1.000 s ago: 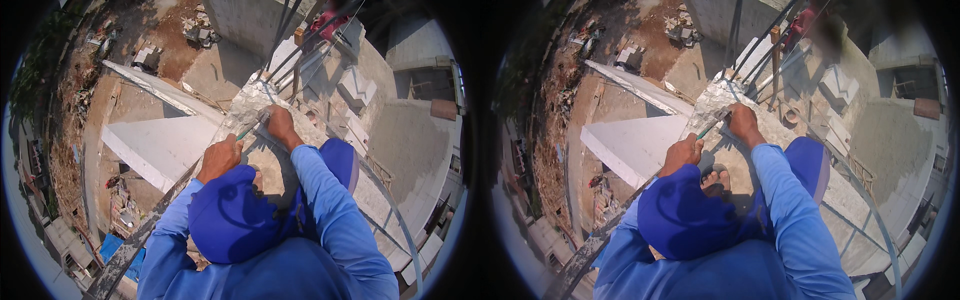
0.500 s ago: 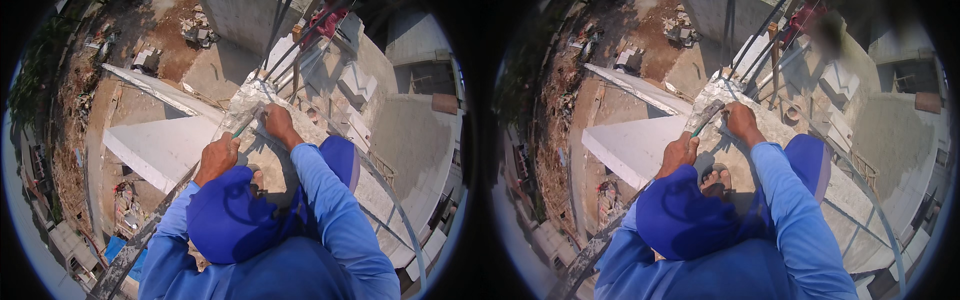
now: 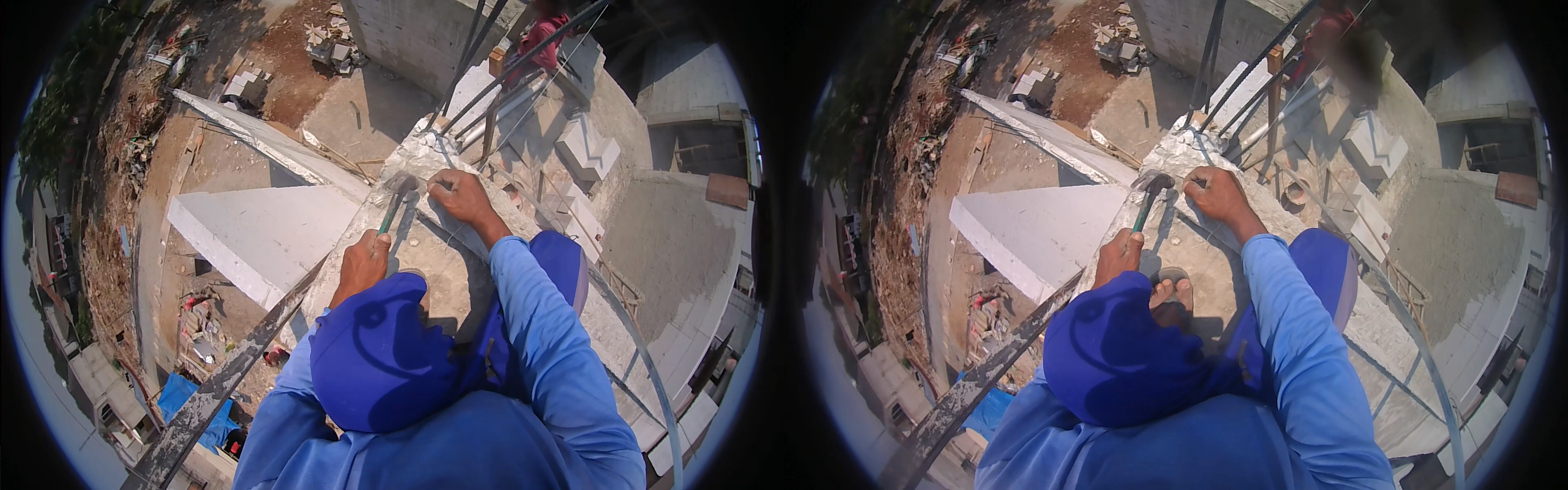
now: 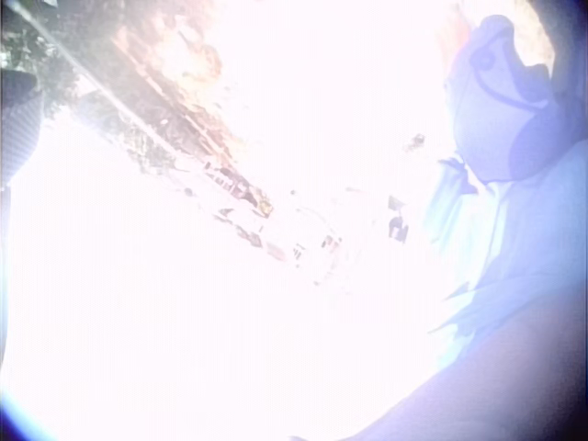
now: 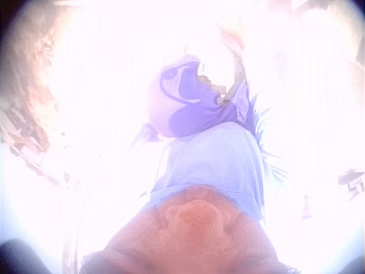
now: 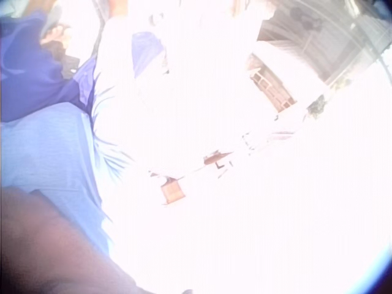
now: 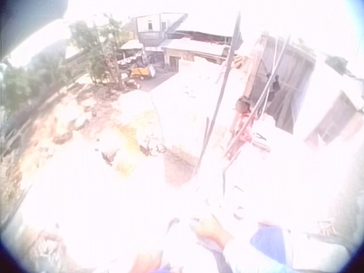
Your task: The person secures vertical reinforcement bars by hand and with a hammer on a concrete beam, while another person hands items from below.
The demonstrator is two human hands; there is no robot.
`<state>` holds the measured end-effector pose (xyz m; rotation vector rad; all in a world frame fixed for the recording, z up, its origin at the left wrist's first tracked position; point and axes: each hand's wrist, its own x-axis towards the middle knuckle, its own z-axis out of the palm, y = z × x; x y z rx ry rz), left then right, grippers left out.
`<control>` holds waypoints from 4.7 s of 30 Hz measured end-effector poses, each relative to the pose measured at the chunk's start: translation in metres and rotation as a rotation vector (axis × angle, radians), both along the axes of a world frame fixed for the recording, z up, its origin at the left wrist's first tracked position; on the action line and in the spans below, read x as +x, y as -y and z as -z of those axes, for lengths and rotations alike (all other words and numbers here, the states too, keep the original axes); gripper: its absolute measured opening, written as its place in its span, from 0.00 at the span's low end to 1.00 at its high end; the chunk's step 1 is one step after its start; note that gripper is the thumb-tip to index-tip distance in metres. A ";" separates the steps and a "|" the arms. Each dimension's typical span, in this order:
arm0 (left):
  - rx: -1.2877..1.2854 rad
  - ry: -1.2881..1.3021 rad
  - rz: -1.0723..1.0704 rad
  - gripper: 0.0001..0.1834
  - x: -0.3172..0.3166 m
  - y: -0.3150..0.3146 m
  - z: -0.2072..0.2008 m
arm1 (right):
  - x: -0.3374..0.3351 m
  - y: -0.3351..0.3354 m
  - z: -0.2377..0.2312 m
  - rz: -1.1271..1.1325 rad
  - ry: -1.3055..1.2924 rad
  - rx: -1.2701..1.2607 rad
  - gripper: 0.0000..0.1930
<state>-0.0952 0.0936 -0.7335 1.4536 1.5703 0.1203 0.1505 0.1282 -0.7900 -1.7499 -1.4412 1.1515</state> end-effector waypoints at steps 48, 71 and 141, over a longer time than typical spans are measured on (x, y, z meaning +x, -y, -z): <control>0.172 -0.151 0.329 0.24 0.019 -0.012 -0.016 | 0.005 0.006 0.005 -0.082 0.154 -0.093 0.16; 0.263 -0.061 0.278 0.15 0.019 -0.012 -0.008 | 0.004 -0.002 0.000 -0.035 0.144 -0.195 0.20; 0.413 -0.049 0.435 0.15 0.012 0.008 0.018 | 0.023 -0.005 0.013 0.440 -0.509 -0.248 0.08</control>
